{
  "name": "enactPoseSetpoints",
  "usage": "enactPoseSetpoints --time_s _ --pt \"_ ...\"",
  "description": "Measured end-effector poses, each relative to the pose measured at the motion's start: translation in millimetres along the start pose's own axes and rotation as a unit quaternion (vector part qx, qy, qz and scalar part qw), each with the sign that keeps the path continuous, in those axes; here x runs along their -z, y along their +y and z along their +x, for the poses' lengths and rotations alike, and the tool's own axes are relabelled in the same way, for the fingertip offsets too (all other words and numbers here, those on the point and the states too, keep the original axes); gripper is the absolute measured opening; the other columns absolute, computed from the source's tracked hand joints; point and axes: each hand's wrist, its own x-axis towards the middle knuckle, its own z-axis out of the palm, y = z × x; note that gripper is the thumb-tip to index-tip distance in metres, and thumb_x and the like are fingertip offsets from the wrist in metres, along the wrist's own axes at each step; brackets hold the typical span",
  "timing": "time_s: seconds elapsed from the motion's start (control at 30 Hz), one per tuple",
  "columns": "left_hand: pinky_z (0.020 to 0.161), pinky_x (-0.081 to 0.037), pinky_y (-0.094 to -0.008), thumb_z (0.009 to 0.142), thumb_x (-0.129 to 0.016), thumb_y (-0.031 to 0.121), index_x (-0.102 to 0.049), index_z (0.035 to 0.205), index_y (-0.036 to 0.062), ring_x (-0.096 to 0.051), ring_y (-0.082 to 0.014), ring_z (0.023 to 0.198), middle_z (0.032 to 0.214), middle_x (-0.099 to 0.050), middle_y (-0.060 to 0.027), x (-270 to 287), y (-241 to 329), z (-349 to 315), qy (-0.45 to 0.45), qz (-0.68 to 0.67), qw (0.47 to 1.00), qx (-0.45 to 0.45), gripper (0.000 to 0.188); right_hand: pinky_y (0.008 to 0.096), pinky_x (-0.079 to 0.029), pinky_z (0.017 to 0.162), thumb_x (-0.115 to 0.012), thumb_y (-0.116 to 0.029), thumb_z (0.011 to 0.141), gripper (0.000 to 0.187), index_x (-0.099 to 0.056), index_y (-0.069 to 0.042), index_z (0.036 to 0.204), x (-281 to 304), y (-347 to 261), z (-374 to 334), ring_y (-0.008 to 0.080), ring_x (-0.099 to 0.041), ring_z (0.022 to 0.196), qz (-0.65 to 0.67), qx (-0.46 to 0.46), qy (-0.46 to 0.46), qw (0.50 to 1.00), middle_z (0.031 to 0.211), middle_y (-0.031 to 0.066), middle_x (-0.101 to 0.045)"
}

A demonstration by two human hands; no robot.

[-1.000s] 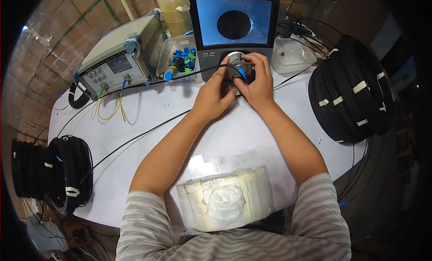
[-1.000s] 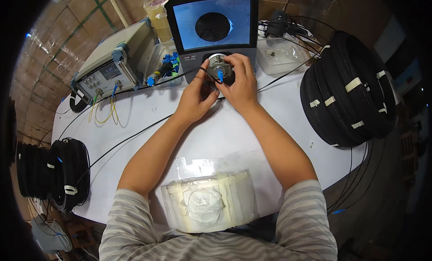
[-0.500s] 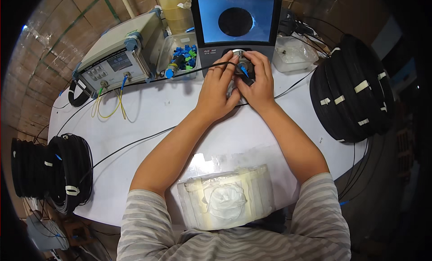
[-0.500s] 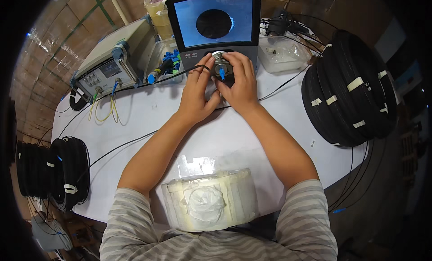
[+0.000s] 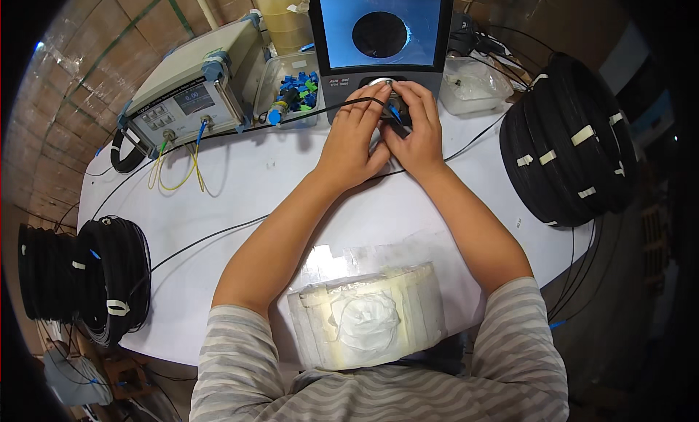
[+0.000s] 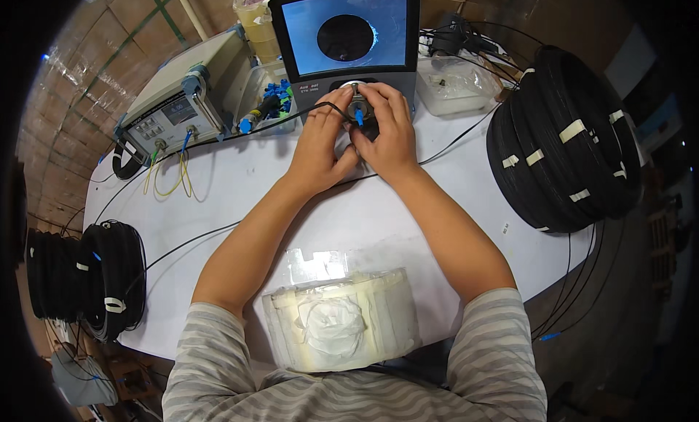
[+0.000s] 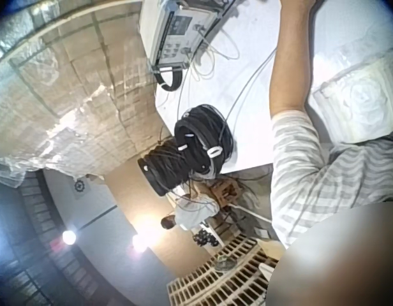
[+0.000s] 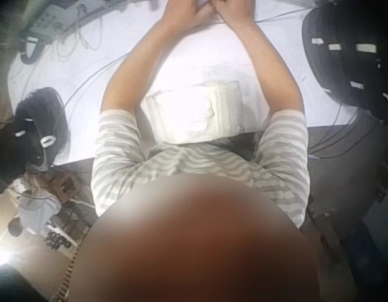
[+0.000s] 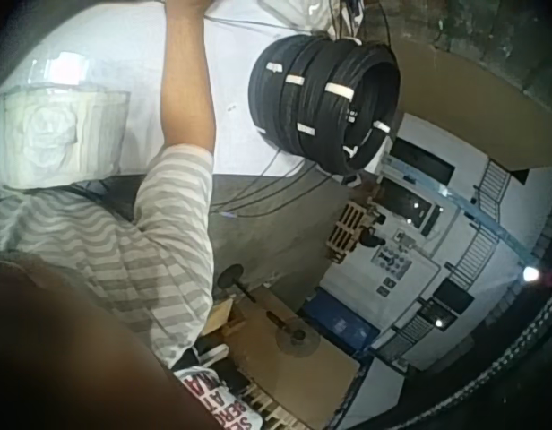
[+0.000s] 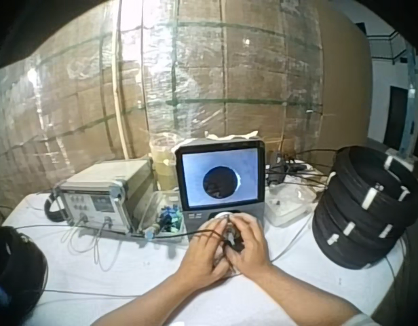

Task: The recorder uses a digital microscope and a probe to inspect the end of a fiber optic or electrical connector.

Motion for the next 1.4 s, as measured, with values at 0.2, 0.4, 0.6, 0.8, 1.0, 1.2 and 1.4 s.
enactPoseSetpoints --time_s 0.2,0.4,0.6,0.8,1.0,1.2,1.4 --pt "0.122 -0.034 -0.0491 0.075 -0.066 0.003 -0.040 0.157 -0.0008 -0.044 -0.0445 0.147 0.156 -0.047 -0.0246 0 -1 0 0.000 0.000 1.000 -0.010 0.087 0.0445 -0.050 0.105 -0.082 -0.003 0.073 0.072 -0.059 -0.010 0.142 0 0 0 0.0360 -0.059 0.125 0.004 0.001 0.000 1.000 0.136 0.0127 -0.059" --pt "0.122 -0.034 -0.0490 0.076 -0.067 0.004 -0.039 0.157 -0.0022 -0.044 -0.0445 0.147 0.157 -0.046 -0.0247 1 0 -1 -0.007 0.005 1.000 -0.007 0.086 0.0446 -0.049 0.106 -0.082 -0.004 0.074 0.074 -0.057 -0.009 0.142 1 0 0 0.0368 -0.058 0.126 -0.003 -0.001 -0.010 1.000 0.136 0.0137 -0.059" --pt "0.121 -0.035 -0.0473 0.078 -0.070 0.007 -0.038 0.158 -0.0042 -0.044 -0.0441 0.147 0.158 -0.045 -0.0256 2 1 -3 -0.004 -0.005 1.000 0.010 0.086 0.0440 -0.050 0.107 -0.087 -0.005 0.072 0.080 -0.053 -0.008 0.144 7 3 -1 0.0378 -0.058 0.127 0.011 -0.039 -0.016 0.999 0.137 0.0156 -0.058" --pt "0.120 -0.038 -0.0459 0.081 -0.071 0.010 -0.035 0.158 -0.0049 -0.045 -0.0431 0.146 0.157 -0.046 -0.0262 2 -2 -8 0.000 0.003 0.999 0.043 0.086 0.0436 -0.051 0.104 -0.089 -0.005 0.071 0.076 -0.055 -0.009 0.139 5 4 -3 0.0379 -0.060 0.124 0.002 -0.050 -0.021 0.999 0.134 0.0152 -0.059" --pt "0.119 -0.039 -0.0451 0.082 -0.072 0.009 -0.035 0.159 -0.0042 -0.047 -0.0425 0.144 0.156 -0.047 -0.0254 0 -3 -10 0.006 0.005 0.998 0.062 0.086 0.0433 -0.053 0.100 -0.090 -0.006 0.071 0.072 -0.057 -0.008 0.135 1 4 2 0.0373 -0.062 0.119 0.001 -0.056 -0.014 0.998 0.131 0.0139 -0.059" --pt "0.113 -0.045 -0.0432 0.084 -0.073 0.011 -0.040 0.156 -0.0011 -0.050 -0.0423 0.141 0.152 -0.049 -0.0245 0 -3 -11 0.010 -0.019 0.995 0.095 0.080 0.0420 -0.055 0.096 -0.090 -0.006 0.070 0.071 -0.059 -0.007 0.133 4 5 -1 0.0370 -0.063 0.116 -0.003 -0.048 -0.009 0.999 0.129 0.0134 -0.059" --pt "0.107 -0.049 -0.0428 0.085 -0.074 0.011 -0.044 0.155 0.0039 -0.055 -0.0413 0.133 0.148 -0.050 -0.0227 0 -2 -12 0.014 -0.013 0.994 0.104 0.076 0.0429 -0.055 0.096 -0.091 -0.006 0.069 0.071 -0.059 -0.008 0.132 4 5 1 0.0375 -0.063 0.117 -0.011 -0.048 -0.013 0.999 0.129 0.0131 -0.060"
